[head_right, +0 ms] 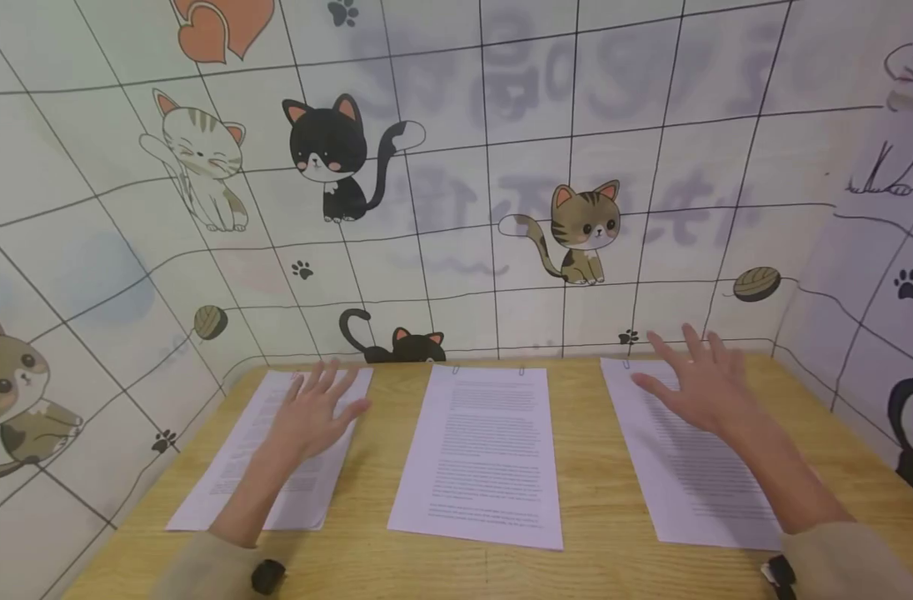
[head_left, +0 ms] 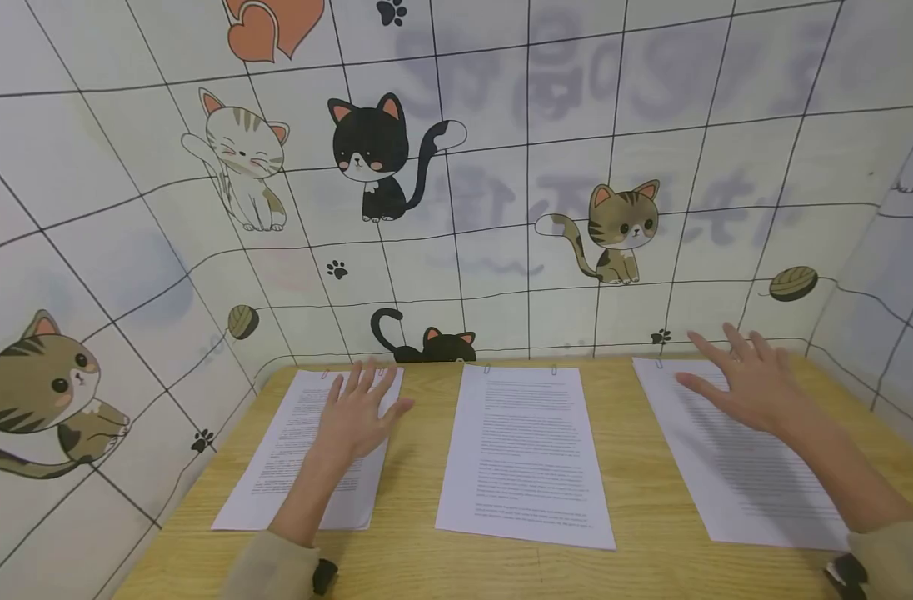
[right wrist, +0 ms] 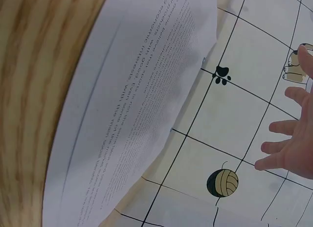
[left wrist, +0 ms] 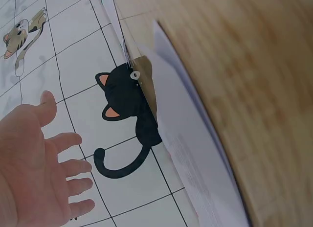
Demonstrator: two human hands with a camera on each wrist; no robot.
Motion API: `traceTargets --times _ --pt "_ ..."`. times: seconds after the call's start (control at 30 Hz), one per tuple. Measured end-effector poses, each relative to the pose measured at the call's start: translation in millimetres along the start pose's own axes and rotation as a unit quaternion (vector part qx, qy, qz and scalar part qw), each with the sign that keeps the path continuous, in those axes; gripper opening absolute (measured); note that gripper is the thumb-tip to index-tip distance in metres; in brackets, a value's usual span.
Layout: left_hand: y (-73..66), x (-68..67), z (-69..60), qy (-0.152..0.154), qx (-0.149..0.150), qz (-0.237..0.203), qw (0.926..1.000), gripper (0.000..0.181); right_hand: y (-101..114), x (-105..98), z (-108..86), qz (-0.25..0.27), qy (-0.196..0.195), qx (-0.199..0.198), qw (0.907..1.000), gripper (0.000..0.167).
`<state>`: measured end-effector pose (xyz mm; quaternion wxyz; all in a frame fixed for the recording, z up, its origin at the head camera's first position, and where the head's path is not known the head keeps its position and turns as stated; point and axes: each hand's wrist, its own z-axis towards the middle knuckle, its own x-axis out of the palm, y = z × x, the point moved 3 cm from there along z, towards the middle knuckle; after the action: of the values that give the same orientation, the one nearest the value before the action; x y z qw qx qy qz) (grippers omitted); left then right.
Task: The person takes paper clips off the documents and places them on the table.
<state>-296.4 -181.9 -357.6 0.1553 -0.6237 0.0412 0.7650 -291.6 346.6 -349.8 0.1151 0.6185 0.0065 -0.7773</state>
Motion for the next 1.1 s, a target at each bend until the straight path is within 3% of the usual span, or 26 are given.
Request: traceTargets --times 0.27,0.57,0.73,0.9,1.1 --pt "-14.1 5.2 5.6 0.002 0.023 -0.032 0.9992 0.072 -13.4 -2.4 -3.9 0.022 0.004 0.006 0.9997 0.085" --pt "-34.6 11.8 10.2 0.008 0.031 -0.105 0.9939 0.066 -25.0 2.1 -7.1 0.037 0.003 -0.002 0.9993 0.090" --pt "-45.4 14.1 12.2 0.001 0.037 -0.153 0.9875 0.064 -28.7 3.3 -6.6 0.052 -0.003 -0.013 0.9986 0.086" --pt "-56.1 17.1 15.4 0.017 0.030 -0.219 0.9751 0.070 -33.4 5.2 -5.5 0.068 -0.010 -0.019 0.9975 0.085" --pt "-70.2 20.6 23.0 0.021 0.047 -0.258 0.9648 0.074 -44.1 2.5 -7.0 0.036 -0.006 -0.003 0.9993 0.085"
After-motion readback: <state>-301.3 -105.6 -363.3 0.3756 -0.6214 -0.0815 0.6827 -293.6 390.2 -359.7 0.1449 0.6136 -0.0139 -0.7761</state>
